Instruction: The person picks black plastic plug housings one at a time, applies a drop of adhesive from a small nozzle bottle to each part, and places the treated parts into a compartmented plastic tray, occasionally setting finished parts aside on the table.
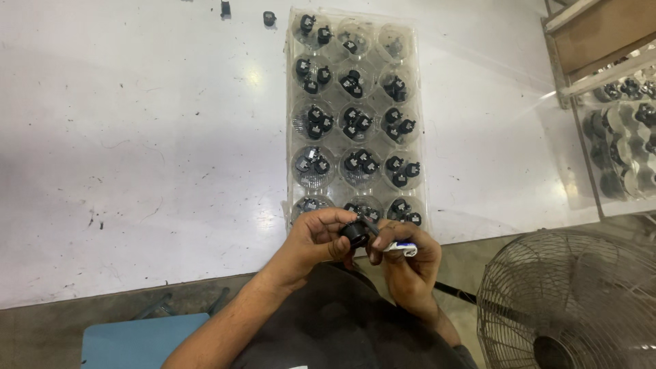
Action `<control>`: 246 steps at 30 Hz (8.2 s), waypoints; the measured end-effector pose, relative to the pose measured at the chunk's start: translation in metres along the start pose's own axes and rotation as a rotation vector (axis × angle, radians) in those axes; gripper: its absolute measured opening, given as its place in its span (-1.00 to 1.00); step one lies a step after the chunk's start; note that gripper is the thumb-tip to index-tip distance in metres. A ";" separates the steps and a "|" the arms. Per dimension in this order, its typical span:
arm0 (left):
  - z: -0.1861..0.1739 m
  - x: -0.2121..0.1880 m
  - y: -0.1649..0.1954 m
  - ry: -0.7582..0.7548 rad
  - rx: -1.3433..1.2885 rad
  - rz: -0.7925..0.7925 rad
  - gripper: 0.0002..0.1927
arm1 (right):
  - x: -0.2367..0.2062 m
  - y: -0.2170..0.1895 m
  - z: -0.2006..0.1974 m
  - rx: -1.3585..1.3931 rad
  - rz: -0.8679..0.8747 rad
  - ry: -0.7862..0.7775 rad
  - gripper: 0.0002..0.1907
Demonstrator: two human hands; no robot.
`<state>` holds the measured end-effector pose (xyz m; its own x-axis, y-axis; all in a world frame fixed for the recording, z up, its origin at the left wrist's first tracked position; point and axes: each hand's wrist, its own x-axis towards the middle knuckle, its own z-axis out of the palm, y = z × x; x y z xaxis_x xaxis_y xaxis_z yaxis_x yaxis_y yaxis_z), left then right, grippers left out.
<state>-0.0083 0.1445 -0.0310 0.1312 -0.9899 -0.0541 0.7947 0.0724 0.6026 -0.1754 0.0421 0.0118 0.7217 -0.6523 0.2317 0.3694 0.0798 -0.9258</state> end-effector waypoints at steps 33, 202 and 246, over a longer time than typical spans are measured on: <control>-0.050 0.060 -0.010 0.208 -0.123 0.039 -0.57 | 0.019 0.027 -0.020 -0.016 0.236 0.165 -0.81; 0.109 0.159 -0.147 -0.086 -0.180 -0.088 -0.62 | 0.009 -0.080 -0.236 -0.304 -0.061 -0.165 -0.88; -0.155 0.379 -0.010 0.327 1.925 0.139 -0.57 | -0.027 -0.067 -0.260 -0.243 0.412 0.267 -0.81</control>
<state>0.1258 -0.2127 -0.1811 0.3916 -0.9168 0.0781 -0.7978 -0.2961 0.5252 -0.3718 -0.1412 -0.0105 0.5926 -0.7751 -0.2193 -0.0814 0.2133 -0.9736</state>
